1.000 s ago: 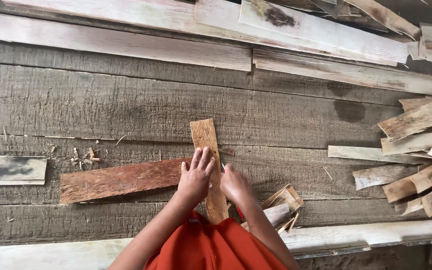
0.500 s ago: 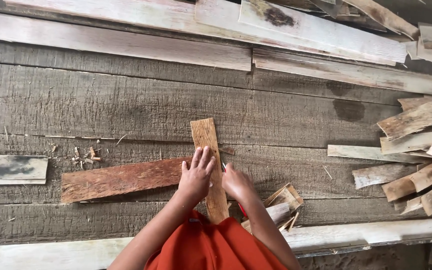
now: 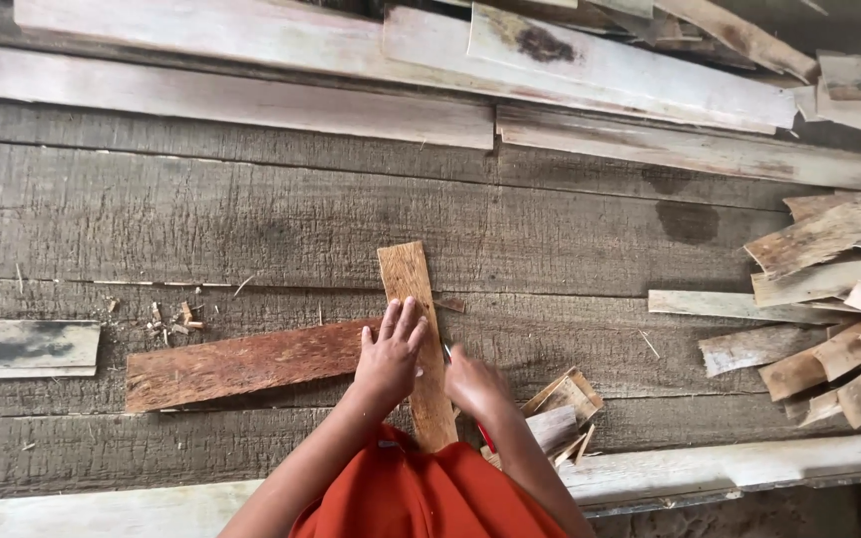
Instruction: The person uses a red utility knife to cut and trim thin wooden planks on a wooden workbench. They repeatedly position planks, score and cut them, and place trimmed pieces into a growing stack on the left side of the bench.
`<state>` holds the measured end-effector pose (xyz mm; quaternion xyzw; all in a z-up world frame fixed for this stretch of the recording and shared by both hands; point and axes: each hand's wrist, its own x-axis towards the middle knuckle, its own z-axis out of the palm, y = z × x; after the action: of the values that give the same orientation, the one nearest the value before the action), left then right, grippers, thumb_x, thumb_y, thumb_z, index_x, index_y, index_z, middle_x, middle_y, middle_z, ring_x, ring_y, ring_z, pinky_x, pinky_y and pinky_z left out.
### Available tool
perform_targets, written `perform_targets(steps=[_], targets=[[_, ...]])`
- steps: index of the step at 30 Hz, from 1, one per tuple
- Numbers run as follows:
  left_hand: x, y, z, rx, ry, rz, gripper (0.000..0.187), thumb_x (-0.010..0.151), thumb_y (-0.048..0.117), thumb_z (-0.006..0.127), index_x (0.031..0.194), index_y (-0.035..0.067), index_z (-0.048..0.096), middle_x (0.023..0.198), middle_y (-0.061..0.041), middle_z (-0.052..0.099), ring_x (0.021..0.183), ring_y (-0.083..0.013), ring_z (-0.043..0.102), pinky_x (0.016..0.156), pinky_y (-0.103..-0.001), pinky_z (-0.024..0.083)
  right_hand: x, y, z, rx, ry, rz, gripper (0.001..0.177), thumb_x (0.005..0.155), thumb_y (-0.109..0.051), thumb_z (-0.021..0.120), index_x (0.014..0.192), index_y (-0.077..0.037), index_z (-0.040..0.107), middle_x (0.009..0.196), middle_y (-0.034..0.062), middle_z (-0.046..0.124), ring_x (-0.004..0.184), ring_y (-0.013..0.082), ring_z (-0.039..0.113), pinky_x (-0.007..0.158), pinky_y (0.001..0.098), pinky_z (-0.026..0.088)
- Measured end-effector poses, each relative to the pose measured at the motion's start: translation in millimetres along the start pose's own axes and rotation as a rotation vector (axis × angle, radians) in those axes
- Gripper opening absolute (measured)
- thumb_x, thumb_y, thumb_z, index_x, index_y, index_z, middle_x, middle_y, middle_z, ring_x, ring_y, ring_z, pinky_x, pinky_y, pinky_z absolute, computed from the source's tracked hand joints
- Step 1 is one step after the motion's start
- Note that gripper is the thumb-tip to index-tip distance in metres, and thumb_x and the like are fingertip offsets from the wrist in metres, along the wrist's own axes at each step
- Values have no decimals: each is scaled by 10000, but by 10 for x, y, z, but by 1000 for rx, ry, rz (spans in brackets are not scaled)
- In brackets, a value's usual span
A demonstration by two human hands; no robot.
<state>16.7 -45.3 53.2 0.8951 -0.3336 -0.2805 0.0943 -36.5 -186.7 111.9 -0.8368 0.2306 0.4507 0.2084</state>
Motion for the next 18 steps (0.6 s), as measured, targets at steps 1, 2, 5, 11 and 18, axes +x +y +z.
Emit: perform_targets(steps=[1,2,5,11,18], targets=[[-22,-6,-16,4,0,4,855,848,321,814,1546,146,353,1700,-152,99,1558,-381,98,1095,-705,365,88,107,93,5,2,1,442,969,-365,272,1271,-98,454,1204,284,691,1164,460,661,1017,587,475],[-47,-11,-30,-10,13,14,861,848,321,813,1551,152,346,1699,-149,104,1555,-384,110,1097,-701,368,175,215,190,-3,56,26,426,992,-372,277,1264,-106,468,1196,280,696,1164,456,665,1012,567,486],[-102,-83,-15,-33,62,43,871,848,348,803,1563,167,339,1693,-156,125,1546,-399,144,1108,-677,378,609,591,526,-12,290,58,350,988,-403,398,1209,-150,494,1174,210,698,1096,418,699,910,540,549],[-332,-399,-28,-110,178,-3,802,860,289,733,1564,148,377,1658,-171,256,1514,-414,229,1169,-590,311,56,29,585,38,724,-194,467,905,-370,730,1270,-156,534,1185,168,576,1121,374,618,748,500,649],[-478,-709,164,31,84,-202,1100,704,421,849,1605,148,280,1656,-124,254,1518,-402,204,1163,-737,166,251,-22,990,2,1054,-290,914,624,-315,830,1459,-163,491,1181,160,468,1082,405,572,743,545,619]])
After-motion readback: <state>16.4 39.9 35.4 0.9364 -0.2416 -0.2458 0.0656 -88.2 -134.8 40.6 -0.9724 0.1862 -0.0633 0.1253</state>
